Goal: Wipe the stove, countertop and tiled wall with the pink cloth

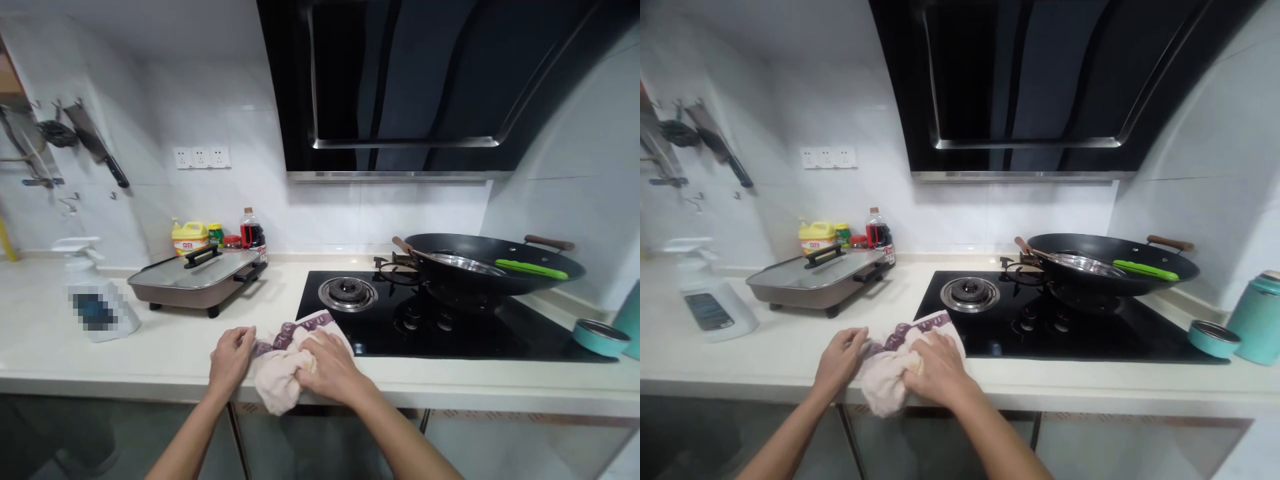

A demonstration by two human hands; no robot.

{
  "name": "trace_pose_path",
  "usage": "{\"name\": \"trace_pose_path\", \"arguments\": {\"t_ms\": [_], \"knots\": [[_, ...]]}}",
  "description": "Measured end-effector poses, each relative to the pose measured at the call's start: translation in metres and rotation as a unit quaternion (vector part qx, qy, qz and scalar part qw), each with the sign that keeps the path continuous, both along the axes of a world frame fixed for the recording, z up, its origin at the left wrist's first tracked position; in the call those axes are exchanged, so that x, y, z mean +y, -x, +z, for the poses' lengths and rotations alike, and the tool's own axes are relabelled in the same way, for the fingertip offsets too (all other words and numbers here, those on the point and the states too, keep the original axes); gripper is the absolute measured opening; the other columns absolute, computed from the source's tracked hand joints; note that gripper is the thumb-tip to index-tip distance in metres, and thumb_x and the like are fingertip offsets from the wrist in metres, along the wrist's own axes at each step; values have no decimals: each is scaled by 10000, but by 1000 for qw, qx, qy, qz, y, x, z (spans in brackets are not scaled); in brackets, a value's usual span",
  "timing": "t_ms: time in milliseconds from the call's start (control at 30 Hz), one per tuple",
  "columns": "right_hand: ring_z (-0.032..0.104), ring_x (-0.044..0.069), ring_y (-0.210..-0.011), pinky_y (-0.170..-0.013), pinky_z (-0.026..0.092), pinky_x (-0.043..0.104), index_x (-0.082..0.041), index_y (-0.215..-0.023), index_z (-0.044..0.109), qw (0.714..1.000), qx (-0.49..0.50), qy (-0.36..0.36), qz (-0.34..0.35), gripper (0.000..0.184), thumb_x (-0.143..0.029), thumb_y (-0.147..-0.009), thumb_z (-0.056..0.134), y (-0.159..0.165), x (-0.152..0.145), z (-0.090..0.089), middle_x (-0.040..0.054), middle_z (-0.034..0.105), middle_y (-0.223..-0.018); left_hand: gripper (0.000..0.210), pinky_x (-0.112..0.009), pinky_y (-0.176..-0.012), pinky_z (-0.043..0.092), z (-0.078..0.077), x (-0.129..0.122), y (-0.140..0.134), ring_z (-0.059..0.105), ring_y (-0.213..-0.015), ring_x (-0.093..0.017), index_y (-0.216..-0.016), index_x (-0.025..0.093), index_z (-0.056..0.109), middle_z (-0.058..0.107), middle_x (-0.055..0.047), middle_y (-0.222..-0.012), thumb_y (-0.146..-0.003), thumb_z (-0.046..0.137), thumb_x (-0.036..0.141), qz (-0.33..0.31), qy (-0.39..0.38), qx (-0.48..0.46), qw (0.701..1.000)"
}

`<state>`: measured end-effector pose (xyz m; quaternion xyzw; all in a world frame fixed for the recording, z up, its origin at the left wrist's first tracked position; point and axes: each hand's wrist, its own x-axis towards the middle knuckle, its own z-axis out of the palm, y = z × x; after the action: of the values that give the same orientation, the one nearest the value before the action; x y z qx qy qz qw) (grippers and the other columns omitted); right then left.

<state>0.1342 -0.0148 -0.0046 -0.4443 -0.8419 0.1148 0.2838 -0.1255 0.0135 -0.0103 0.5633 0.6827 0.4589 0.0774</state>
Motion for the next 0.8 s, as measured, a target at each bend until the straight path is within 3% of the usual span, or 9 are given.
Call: {"name": "trace_pose_path", "arguments": {"t_ms": [167,333,500,600,667,733,800], "knots": [[554,259,-1188,-1065,412,416,-261,-1048,652,996,31,-13,-79,235,-310,-819,635,-84,-17,-11,53,642,-1183,482,-444,-1001,482,8,-4,-4,666,-1113,-314,-934,238,735,763,-98,-1140,-836,439,606,-8,45,48,998],[539,274,-1299,-1129,419,448,-243,-1134,658,985,33,-20,-169,319,-376,-856,575,-176,-39,-19,94,624,-1332,479,-463,-965,497,10,-1,0,685,-1095,-345,-958,238,752,773,-101,-1174,-851,444,589,-4,61,76,995],[411,349,-1474,-1227,331,536,-224,-1120,698,948,9,-54,-313,433,-488,-795,588,-270,-44,-38,153,491,-1550,500,-497,-977,493,9,5,3,684,-1122,-367,-992,258,756,775,-89,-1196,-886,417,611,-3,85,101,991],[331,379,-1533,-1249,288,549,-194,-1114,681,929,4,-31,-370,513,-554,-770,558,-325,-42,-40,178,433,-1610,490,-494,-966,499,11,4,1,693,-1102,-364,-1006,267,759,779,-79,-1179,-906,413,599,-1,95,114,989],[414,375,-1482,-1209,350,522,-194,-1136,651,920,20,18,-390,557,-590,-764,528,-355,-42,-34,179,503,-1553,466,-487,-959,500,13,3,0,693,-1101,-361,-996,267,764,785,-78,-1160,-918,421,572,0,99,124,987],[582,352,-1303,-1091,455,485,-215,-1130,627,914,41,74,-398,559,-620,-764,505,-376,-44,-25,153,639,-1377,453,-482,-960,496,16,1,-2,691,-1109,-357,-995,265,766,787,-78,-1162,-930,425,555,-4,105,131,986],[664,324,-1107,-963,504,448,-227,-1090,616,906,60,102,-405,537,-632,-756,502,-385,-47,-18,120,701,-1199,460,-483,-966,491,19,-1,-4,689,-1118,-353,-1014,256,766,784,-85,-1177,-942,415,545,-9,114,131,985]]}}
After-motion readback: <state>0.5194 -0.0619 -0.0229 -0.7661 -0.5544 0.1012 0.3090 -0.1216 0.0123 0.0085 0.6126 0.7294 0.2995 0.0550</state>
